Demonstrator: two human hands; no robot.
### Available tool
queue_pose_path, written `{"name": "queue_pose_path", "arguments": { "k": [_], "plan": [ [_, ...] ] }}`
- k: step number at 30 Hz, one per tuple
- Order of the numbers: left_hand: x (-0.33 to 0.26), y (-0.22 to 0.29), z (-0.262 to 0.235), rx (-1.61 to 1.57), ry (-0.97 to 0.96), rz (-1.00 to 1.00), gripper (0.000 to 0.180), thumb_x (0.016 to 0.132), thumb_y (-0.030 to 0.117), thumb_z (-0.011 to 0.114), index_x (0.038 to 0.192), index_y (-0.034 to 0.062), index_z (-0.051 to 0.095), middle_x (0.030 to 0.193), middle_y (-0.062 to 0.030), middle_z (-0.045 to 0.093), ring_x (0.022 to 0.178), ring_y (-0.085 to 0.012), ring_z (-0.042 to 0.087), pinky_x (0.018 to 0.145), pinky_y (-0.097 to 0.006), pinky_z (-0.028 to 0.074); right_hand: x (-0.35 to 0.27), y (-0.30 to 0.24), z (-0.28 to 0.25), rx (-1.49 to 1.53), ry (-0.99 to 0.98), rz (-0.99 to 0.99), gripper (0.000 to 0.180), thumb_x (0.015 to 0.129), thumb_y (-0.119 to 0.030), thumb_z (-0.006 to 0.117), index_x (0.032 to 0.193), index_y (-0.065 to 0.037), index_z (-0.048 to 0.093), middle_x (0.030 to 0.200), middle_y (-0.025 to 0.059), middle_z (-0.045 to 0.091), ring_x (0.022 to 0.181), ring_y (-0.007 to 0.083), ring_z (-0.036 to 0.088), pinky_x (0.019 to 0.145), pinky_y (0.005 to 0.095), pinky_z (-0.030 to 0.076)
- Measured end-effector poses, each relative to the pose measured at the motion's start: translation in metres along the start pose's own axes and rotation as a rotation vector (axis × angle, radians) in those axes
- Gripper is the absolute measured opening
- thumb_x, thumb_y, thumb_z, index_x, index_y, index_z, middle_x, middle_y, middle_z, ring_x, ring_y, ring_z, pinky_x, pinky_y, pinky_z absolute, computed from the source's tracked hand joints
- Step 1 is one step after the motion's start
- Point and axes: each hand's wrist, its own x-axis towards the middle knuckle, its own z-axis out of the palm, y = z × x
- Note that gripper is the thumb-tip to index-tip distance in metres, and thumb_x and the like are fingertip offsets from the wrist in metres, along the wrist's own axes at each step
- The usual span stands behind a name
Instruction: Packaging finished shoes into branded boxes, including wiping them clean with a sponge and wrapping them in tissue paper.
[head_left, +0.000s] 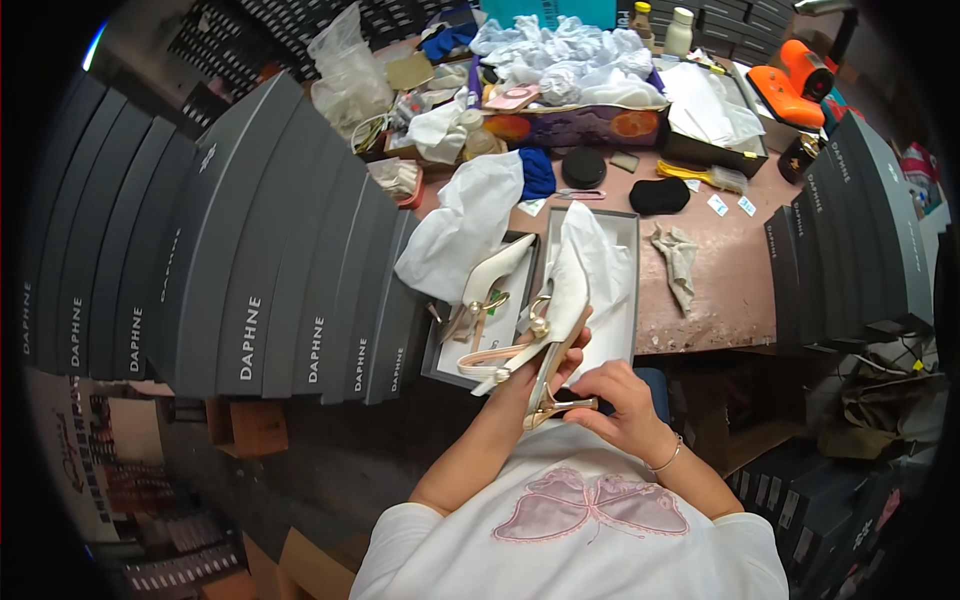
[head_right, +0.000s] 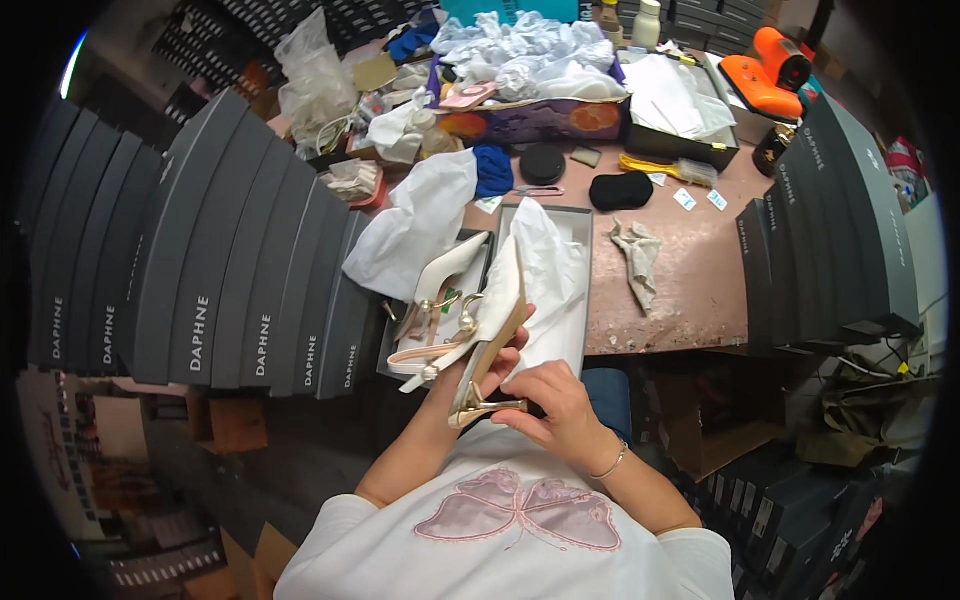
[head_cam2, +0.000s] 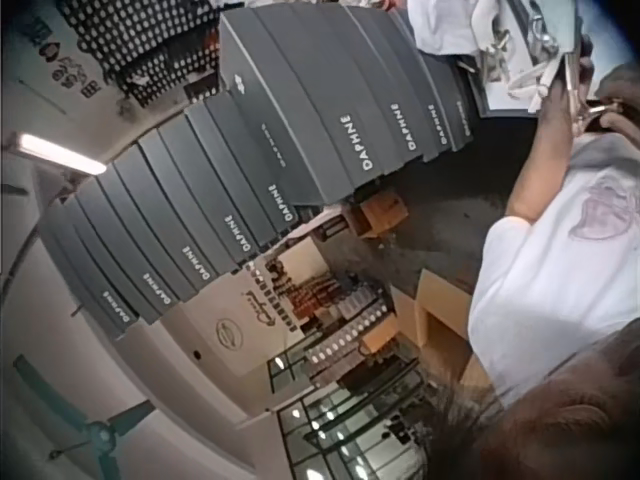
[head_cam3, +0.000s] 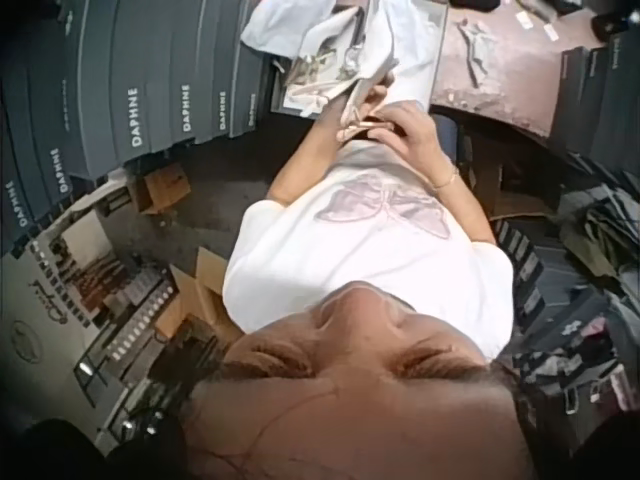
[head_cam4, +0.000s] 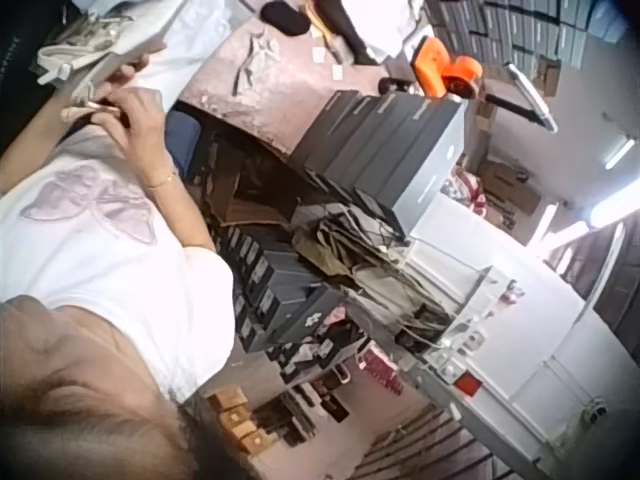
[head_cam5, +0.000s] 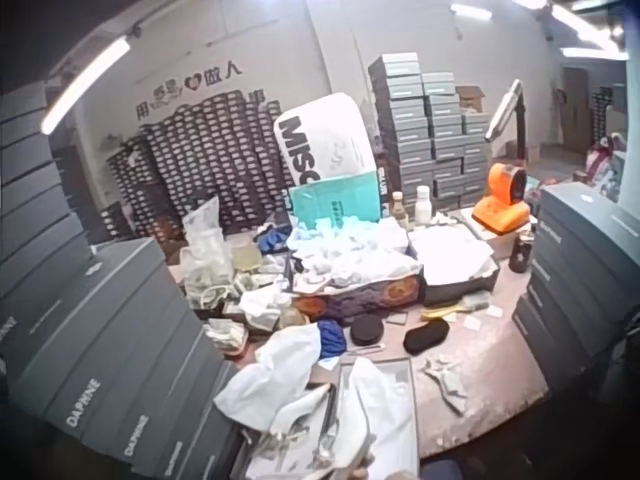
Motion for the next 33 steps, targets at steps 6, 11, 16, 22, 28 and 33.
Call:
{"name": "queue_pose_path", "arguments": {
  "k": [6,11,16,22,28,33],
  "plan": [
    [0.014,-0.002,-0.023,-0.23,-0.273,-0.258,0.069,0.09,0.025,0.06,0.147,0.0032,0.027,0.147,-0.0244,0.03,0.101,-0.033,0.057,0.065,-0.032,0.056,-0.005,-0.008,0.019,0.033,-0.064,0.018,0.024,0.074,-0.021,0.08,0.088,-0.007,0.066,0.083,0.0037,0.063,0.072,0.0224,0.054,0.068,0.0326,0.044],
    [0.018,-0.003,-0.024,-0.331,-0.367,-0.319,0.07,0.093,0.027,0.056,0.149,0.0029,0.021,0.151,-0.0234,0.022,0.097,-0.036,0.058,0.063,-0.035,0.057,-0.002,-0.008,0.021,0.002,-0.088,-0.044,0.024,0.074,-0.021,0.079,0.087,-0.007,0.065,0.082,0.0042,0.061,0.071,0.0228,0.053,0.067,0.0331,0.044],
    [0.014,-0.001,-0.02,-0.285,-0.334,-0.3,0.069,0.093,0.025,0.056,0.148,0.0034,0.022,0.151,-0.0232,0.022,0.095,-0.0356,0.059,0.06,-0.034,0.056,-0.003,-0.009,0.023,0.019,-0.103,-0.011,0.025,0.073,-0.021,0.08,0.088,-0.006,0.065,0.082,0.0043,0.062,0.072,0.0229,0.054,0.068,0.0331,0.045],
    [0.018,-0.004,-0.02,-0.324,-0.341,-0.316,0.064,0.094,0.022,0.054,0.148,0.0049,0.025,0.151,-0.0222,0.023,0.095,-0.0339,0.059,0.06,-0.031,0.056,-0.003,-0.009,0.019,0.028,-0.109,0.014,0.025,0.074,-0.018,0.079,0.091,-0.006,0.064,0.082,0.0049,0.062,0.073,0.022,0.055,0.068,0.0322,0.045],
    [0.023,-0.008,-0.027,-0.301,-0.252,-0.292,0.061,0.093,0.022,0.056,0.146,0.0033,0.03,0.147,-0.0247,0.028,0.096,-0.0307,0.058,0.062,-0.029,0.056,-0.005,-0.01,0.013,0.084,-0.095,0.105,0.026,0.075,-0.015,0.078,0.094,-0.005,0.063,0.084,0.0072,0.063,0.072,0.023,0.058,0.068,0.0318,0.047],
    [0.024,-0.015,-0.026,-0.285,-0.197,-0.223,0.06,0.093,0.021,0.057,0.144,0.0024,0.032,0.14,-0.0269,0.036,0.096,-0.0277,0.056,0.064,-0.029,0.056,0.0,-0.02,0.008,0.296,-0.035,0.289,0.024,0.078,-0.014,0.078,0.092,-0.002,0.062,0.086,0.0069,0.064,0.081,0.0173,0.064,0.074,0.0287,0.052]
  ]
}}
